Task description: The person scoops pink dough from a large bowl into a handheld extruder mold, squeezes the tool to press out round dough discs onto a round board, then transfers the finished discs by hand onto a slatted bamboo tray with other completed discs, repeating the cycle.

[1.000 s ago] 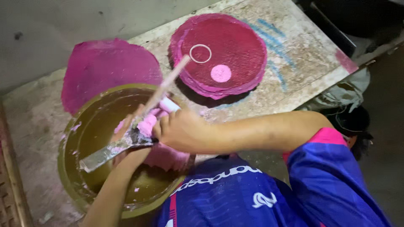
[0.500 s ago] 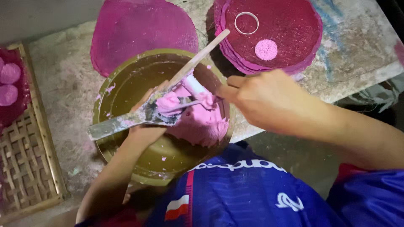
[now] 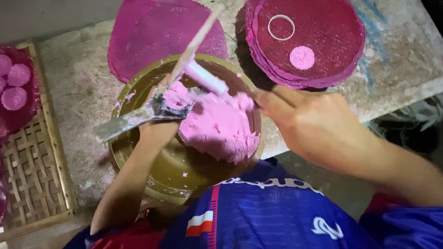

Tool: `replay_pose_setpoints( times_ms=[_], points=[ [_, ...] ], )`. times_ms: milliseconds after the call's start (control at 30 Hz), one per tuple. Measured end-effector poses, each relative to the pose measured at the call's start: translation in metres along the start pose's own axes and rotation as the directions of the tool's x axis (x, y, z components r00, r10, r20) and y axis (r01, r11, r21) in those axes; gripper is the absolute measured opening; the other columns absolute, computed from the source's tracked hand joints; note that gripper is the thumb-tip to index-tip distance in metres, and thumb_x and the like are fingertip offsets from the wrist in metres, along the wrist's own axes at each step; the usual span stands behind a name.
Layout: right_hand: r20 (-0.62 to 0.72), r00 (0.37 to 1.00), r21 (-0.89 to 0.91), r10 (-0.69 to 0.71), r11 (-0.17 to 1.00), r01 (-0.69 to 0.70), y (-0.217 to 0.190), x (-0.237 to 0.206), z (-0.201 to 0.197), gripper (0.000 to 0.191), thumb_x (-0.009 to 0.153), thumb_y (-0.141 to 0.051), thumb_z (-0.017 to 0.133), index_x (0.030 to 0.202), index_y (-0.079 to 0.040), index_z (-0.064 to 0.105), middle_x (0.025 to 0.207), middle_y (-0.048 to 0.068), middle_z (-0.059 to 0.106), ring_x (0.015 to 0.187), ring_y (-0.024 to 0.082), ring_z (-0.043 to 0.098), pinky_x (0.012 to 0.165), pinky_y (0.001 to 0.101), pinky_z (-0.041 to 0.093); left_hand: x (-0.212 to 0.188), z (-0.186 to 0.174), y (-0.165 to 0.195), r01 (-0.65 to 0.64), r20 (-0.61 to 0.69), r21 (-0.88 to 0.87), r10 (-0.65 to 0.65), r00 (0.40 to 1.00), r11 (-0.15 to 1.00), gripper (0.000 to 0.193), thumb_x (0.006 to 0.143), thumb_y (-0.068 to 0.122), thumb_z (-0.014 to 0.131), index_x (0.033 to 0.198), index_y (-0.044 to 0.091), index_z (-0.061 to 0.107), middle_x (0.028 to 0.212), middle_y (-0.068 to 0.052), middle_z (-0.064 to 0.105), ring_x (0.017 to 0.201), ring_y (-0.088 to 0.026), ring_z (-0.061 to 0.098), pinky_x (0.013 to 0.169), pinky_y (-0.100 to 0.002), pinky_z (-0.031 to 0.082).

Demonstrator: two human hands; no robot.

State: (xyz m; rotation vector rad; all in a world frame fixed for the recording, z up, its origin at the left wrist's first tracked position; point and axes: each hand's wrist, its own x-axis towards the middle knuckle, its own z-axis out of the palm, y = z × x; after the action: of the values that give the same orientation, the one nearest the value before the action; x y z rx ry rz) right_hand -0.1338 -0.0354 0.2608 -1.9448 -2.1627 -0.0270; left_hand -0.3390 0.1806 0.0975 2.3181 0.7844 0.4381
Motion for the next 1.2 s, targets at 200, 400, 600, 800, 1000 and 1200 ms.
replay_pose_setpoints(
  times_ms=[200,400,600,800,1000,1200],
  points=[
    [-0.300,0.946,0.533,0.122,0.844,0.060,-0.015,0.033,0.105,0.048,0.095,0.001,0.058,0.142,0.000,0.054,0.105,0.023,0.063,0.099,0.043,0.065,0.088,0.0473,0.053,0.012,-0.008,0.027,0.083,-0.246,-0.003,-0.082,0.966,0.997,0.084,0.093,0.034,0.075,0.159,0.005,0.033,0.133,-0.018,0.057,0.099,-0.029,0.065,0.083,-0.042,0.057],
    [-0.130,0.983,0.764,0.128,0.644,0.018,0.008,-0.010,0.122,0.038,0.103,-0.001,0.054,0.141,0.004,0.056,0.135,0.027,0.066,0.123,0.037,0.066,0.102,0.0423,0.050,0.024,-0.025,0.011,-0.054,-0.385,0.206,0.132,0.913,0.977,0.106,0.092,0.042,0.081,0.164,-0.003,0.017,0.128,-0.014,0.060,0.104,-0.032,0.065,0.092,-0.041,0.057],
    [-0.109,0.934,0.755,0.341,0.640,-0.146,0.015,0.017,0.140,0.038,0.102,-0.005,0.057,0.140,0.003,0.059,0.123,0.023,0.072,0.110,0.032,0.072,0.093,0.0384,0.054,0.021,-0.014,0.040,0.137,-0.315,0.294,-0.039,0.948,0.946,0.114,0.085,0.049,0.074,0.164,0.008,0.001,0.142,-0.031,0.044,0.100,-0.038,0.062,0.080,-0.042,0.057],
    [-0.085,0.974,0.693,0.209,0.715,-0.093,0.006,-0.005,0.159,0.033,0.100,-0.007,0.062,0.131,0.004,0.062,0.114,0.024,0.072,0.104,0.034,0.073,0.089,0.0381,0.056,0.033,0.001,-0.012,-0.100,-0.286,-0.091,0.070,0.956,0.991,0.091,0.104,0.038,0.067,0.162,-0.004,0.011,0.143,-0.026,0.053,0.117,-0.034,0.062,0.097,-0.046,0.054],
    [-0.126,0.954,0.708,0.271,0.699,-0.105,0.015,-0.001,0.151,0.032,0.099,-0.007,0.060,0.128,0.005,0.063,0.114,0.025,0.071,0.102,0.038,0.072,0.088,0.0403,0.056,0.024,0.042,-0.057,0.363,0.025,-0.783,-0.559,0.829,0.504,0.054,0.091,0.016,0.069,0.138,-0.001,0.048,0.103,-0.017,0.064,0.080,-0.023,0.058,0.067,-0.038,0.048],
    [0.075,0.978,0.553,0.197,0.808,-0.205,0.012,-0.023,0.148,0.043,0.091,-0.002,0.058,0.134,0.001,0.061,0.124,0.024,0.069,0.113,0.038,0.069,0.095,0.0417,0.055,0.010,-0.001,-0.066,0.181,0.049,-0.966,-0.555,0.830,0.185,0.033,0.091,0.008,0.071,0.122,-0.003,0.065,0.099,-0.009,0.065,0.080,-0.014,0.063,0.065,-0.028,0.055]
  ],
)
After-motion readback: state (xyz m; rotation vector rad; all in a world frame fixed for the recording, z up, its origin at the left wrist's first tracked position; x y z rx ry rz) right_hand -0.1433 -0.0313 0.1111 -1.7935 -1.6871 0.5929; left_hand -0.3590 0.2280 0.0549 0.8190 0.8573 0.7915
